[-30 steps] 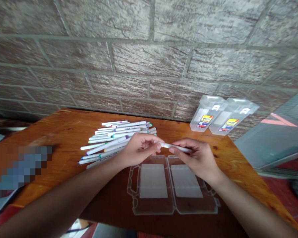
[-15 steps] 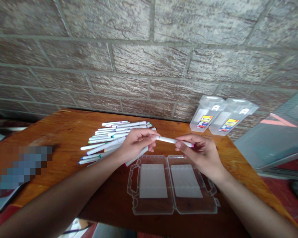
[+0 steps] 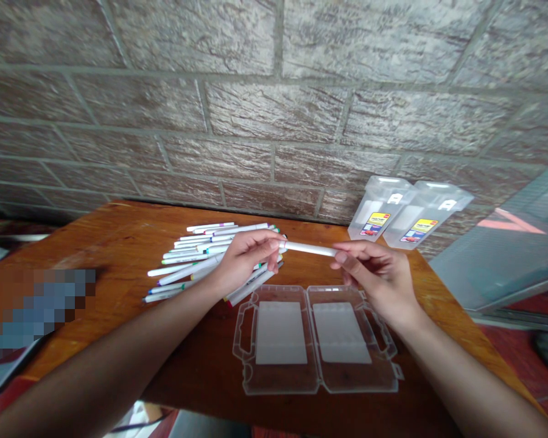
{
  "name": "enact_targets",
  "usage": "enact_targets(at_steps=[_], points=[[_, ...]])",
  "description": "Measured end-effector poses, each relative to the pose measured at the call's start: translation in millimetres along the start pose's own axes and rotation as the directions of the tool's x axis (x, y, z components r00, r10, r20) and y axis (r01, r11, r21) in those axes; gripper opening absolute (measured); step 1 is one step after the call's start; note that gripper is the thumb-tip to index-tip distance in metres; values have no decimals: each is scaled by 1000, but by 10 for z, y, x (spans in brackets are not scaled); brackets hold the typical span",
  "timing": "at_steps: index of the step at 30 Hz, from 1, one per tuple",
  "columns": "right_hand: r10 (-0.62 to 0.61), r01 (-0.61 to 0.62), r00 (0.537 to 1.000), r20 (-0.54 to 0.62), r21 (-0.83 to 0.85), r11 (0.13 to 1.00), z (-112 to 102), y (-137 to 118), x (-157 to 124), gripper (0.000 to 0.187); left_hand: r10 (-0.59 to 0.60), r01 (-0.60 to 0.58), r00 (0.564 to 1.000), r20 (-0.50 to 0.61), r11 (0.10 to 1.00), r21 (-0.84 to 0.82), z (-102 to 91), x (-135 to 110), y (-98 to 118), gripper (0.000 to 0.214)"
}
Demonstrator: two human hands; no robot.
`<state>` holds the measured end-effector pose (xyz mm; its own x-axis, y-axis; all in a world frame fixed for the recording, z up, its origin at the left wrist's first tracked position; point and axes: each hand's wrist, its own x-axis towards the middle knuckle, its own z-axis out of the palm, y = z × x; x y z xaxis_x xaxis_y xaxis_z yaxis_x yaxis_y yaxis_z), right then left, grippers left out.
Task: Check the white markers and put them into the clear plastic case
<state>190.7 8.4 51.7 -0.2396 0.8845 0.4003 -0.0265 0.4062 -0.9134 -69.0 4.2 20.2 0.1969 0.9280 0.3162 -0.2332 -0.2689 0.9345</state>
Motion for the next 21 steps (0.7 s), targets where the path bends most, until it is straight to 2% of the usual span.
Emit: enact_targets(at_steps=[8,14,21], points=[[29,-33,999,44,94,995,-14,16,-11,18,-26,25,999,-26,999,-29,10,3,25,25],[7,-26,995,102,193,981,-28,12,1,23,-29,28,999,-18,999,-43,15,6,41,23],[47,-76,992,119,247,966,-39,12,-3,21,-30,29,999,-18,998,-57,24,-7,55,23]])
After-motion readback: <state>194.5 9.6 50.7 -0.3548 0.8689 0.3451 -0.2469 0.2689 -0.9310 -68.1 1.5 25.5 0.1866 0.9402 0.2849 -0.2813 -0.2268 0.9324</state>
